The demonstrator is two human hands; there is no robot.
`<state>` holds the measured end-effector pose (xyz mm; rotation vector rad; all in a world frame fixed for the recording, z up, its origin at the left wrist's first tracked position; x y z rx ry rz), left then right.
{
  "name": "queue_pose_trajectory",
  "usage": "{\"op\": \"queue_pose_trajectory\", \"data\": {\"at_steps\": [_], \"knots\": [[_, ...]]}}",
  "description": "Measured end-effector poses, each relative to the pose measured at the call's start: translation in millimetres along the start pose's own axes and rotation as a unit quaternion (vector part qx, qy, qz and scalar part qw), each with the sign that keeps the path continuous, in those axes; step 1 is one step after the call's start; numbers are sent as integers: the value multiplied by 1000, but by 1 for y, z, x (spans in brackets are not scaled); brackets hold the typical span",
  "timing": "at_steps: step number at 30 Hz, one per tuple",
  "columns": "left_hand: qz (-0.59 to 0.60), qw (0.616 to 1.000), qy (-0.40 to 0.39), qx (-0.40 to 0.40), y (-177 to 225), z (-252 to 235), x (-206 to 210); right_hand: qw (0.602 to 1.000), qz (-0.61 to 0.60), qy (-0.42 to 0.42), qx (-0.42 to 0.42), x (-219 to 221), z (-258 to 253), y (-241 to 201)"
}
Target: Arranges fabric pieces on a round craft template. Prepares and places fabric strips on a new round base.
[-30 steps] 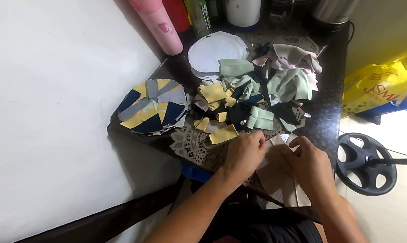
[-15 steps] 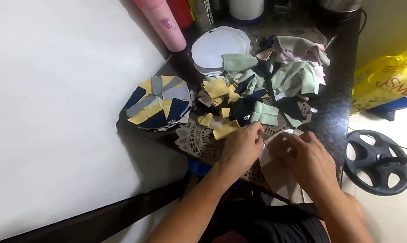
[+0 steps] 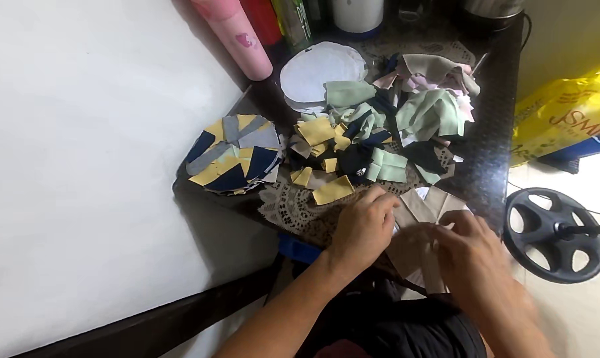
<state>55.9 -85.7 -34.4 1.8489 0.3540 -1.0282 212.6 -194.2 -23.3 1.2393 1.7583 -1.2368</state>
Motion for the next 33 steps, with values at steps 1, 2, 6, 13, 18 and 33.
{"op": "queue_pose_trajectory", "data": {"at_steps": [1,2,6,13,18,33], "knots": [[2,1000,-5,4,3,2,2,1000,13,-3,-11,5,3,-1],[1,1000,-16,4,4,3,3,1000,17,-5,-15,8,5,-1],[-14,1000,-17,9,7,7,5,999,-25,32,23,-6,6,7],[-103,983,-138,58,53,19,37,985,-45,135,101,-20,20,34],[-114,926,-313,181,46,-2,43,975,-70,178,111,-22,31,37],[-25,970,-74,230,15,-51,6,898,-251,334,139,21,41,35]]}}
Point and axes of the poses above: each hand's wrist, its own z-axis away from the middle knuckle, its own x-axis out of the palm, y = z × x, the point moved 1 cm from there along -z, towards the middle knuckle, and after that the axes turned 9 degrees about -x, right-handed, at the moved point
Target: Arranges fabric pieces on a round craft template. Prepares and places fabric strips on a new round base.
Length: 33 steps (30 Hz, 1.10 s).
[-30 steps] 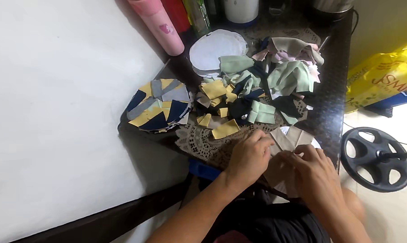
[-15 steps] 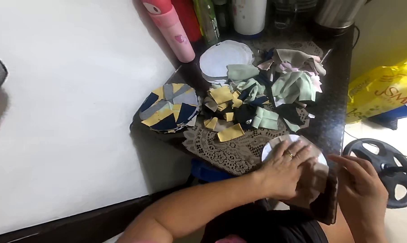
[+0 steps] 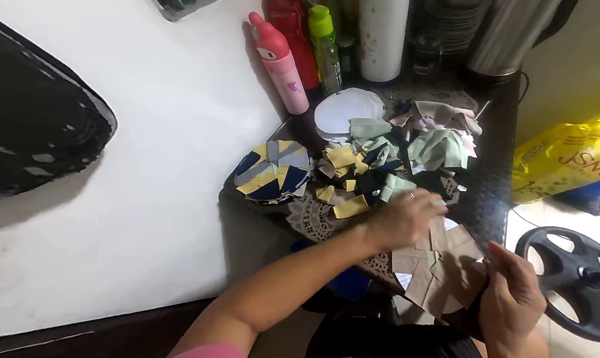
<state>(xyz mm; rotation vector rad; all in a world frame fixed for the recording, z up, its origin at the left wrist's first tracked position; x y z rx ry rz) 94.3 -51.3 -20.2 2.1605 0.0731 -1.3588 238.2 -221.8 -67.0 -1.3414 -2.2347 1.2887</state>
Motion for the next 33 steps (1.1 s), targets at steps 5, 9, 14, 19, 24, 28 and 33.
{"op": "queue_pose_trajectory", "data": {"at_steps": [5,9,14,19,24,28,33], "knots": [[-103,988,-116,-21,-49,-31,-48,1000,14,16,2,1,0,-2],[-191,955,-226,9,-66,-39,-59,999,33,22,10,3,0,-3],[-156,957,-245,-28,-74,-44,-73,999,45,27,4,4,0,-1],[34,972,-164,-163,-68,-49,-98,999,33,34,13,3,2,0],[289,918,-99,-254,-55,-55,-110,999,31,42,10,5,1,0],[356,880,-98,-301,-47,-59,-113,998,30,47,4,5,2,1],[323,881,-91,-333,-39,-65,-111,999,31,43,8,6,2,1]]}}
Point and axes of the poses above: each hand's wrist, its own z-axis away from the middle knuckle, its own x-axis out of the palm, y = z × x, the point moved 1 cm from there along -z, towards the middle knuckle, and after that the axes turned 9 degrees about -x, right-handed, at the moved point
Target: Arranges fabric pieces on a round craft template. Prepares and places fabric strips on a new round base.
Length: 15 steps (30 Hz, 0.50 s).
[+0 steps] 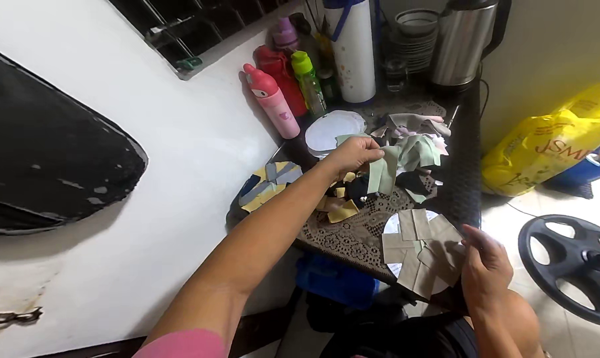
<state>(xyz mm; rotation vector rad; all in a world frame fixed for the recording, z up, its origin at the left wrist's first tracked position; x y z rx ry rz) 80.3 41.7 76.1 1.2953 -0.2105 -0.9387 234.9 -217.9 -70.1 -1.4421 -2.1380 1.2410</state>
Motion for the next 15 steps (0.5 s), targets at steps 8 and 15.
{"op": "queue_pose_trajectory", "data": {"at_steps": [8,15], "knots": [[-39,998,-15,41,32,-34,23,1000,8,-11,-3,-1,-1,2],[-294,950,86,66,48,-59,3,1000,-4,-6,-8,-1,0,2]]}}
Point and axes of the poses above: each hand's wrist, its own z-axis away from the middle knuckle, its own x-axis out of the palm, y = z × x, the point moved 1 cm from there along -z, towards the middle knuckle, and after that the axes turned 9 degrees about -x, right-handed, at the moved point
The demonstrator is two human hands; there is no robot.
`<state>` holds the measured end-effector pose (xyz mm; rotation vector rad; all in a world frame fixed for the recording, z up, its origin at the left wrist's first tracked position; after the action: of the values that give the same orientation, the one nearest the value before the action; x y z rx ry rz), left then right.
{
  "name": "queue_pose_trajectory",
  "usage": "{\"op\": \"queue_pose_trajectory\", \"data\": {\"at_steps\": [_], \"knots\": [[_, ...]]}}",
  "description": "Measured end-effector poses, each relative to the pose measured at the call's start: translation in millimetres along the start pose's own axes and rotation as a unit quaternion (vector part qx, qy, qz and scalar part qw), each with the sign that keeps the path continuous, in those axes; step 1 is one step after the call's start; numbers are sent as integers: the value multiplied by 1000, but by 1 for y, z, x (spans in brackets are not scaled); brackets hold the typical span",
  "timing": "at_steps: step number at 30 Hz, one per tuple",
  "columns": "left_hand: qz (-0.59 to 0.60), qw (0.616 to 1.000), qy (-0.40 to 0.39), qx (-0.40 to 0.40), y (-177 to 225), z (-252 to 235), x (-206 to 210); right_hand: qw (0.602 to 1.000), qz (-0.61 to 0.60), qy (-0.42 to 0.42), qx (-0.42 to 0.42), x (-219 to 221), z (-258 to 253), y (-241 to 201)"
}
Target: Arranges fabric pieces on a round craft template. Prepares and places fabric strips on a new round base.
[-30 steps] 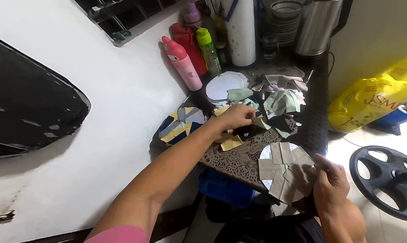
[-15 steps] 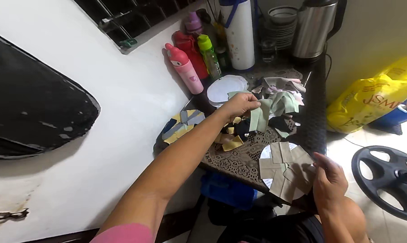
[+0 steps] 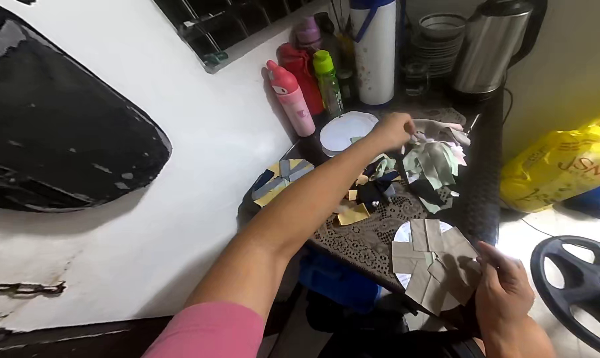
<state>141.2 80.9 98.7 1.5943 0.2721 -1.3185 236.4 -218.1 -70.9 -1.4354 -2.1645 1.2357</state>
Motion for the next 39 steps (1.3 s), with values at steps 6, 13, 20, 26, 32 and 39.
{"op": "queue_pose_trajectory", "data": {"at_steps": [6,13,20,26,32,39], "knots": [[-203,975,-68,-54,-56,13,-11,1000,-21,1,5,-1,2,1],[-196,974,-58,-94,-95,38,-25,999,-32,5,0,0,2,1],[-202,970,-68,-119,-113,69,-8,1000,-25,3,1,-2,1,1],[-131,985,4,-115,-133,69,-2,1000,-25,4,3,-2,1,-1],[25,988,46,-143,-149,69,-33,1000,-22,-1,-1,-1,2,1],[242,964,-12,-113,-131,95,-45,1000,-18,-3,-4,-2,2,1]]}}
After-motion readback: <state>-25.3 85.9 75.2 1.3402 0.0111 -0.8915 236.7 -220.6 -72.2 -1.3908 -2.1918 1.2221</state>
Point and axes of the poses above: each hand's wrist, its own z-axis away from the middle knuckle, its own x-axis out of the palm, y = z × x, the point moved 1 cm from there along -z, towards the middle knuckle, and after that the axes turned 9 degrees about -x, right-handed, at the moved point
